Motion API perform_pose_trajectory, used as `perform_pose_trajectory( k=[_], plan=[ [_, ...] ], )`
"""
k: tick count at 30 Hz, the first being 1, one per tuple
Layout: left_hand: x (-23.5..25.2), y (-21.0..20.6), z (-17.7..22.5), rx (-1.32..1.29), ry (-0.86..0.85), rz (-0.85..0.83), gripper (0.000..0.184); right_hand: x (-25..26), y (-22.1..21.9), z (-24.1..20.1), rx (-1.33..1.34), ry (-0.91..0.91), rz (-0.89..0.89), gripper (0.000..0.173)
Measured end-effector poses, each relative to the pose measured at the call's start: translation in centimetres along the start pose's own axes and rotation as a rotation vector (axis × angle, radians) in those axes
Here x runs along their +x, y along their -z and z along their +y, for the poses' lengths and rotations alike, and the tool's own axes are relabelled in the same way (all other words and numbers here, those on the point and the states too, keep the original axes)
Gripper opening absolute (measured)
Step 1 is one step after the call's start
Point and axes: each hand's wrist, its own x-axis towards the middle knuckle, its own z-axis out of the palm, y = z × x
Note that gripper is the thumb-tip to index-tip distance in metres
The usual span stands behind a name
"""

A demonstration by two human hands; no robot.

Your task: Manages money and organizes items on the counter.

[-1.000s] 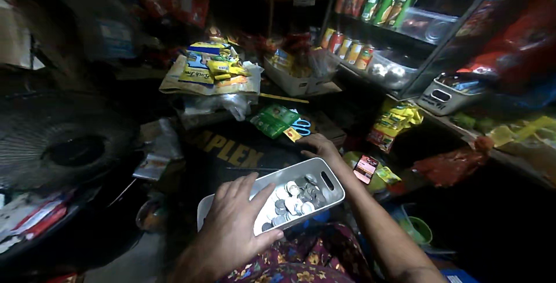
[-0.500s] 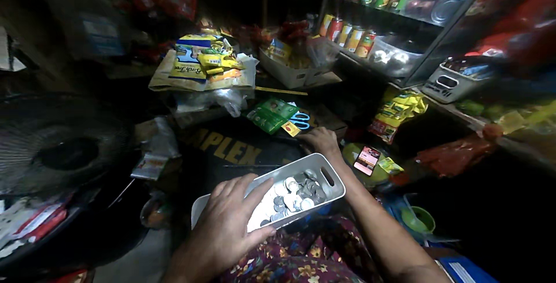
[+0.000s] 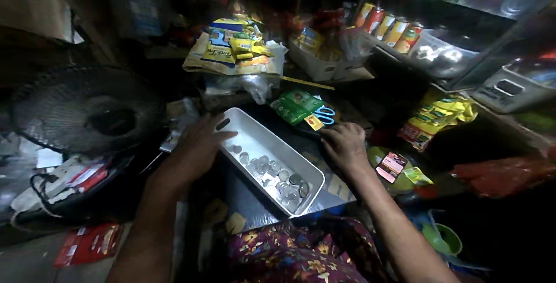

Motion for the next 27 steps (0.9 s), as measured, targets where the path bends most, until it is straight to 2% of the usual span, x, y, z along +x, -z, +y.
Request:
perform_pose_trajectory(
  k=[2,5,9,11,15,20,23,27],
  plan=[
    [-0.1,-0.6,-0.1,-0.147,0.209,0.134,0.043,0.0,0.1,-0.1,0.006,0.021,-0.004,0.020],
    [0.2,-3.2,1.2,-0.525,0.473,0.370,0.051,0.0,-0.1,-0.3,0.000,0.062,0.001,0.019],
    [1.7,-6.5,2.7,-1.143,0.571,0.493,0.051,-0.1,-0.4,-0.8,-0.007,0.123,-0.002,0.020],
    [2.9,-7.5,2.9,-1.239,0.560,0.521,0.054,-0.1,-0.5,-1.2,-0.014,0.144,-0.016,0.020],
    [5.3,-8.5,2.6,-1.300,0.471,0.456,0.053,-0.2,-0.6,-1.4,-0.008,0.168,-0.035,0.019],
    [8.6,-8.4,2.4,-1.411,0.546,0.376,0.048,-0.2,-0.6,-1.1,0.000,0.161,-0.047,0.020],
    [10.4,-8.5,1.8,-1.475,0.534,0.322,0.049,-0.2,-0.6,-1.1,0.025,0.151,-0.063,0.020],
    [11.9,-8.9,0.5,-1.497,0.458,0.167,0.053,-0.1,-0.6,-1.0,0.034,0.135,-0.075,0.021]
  ],
)
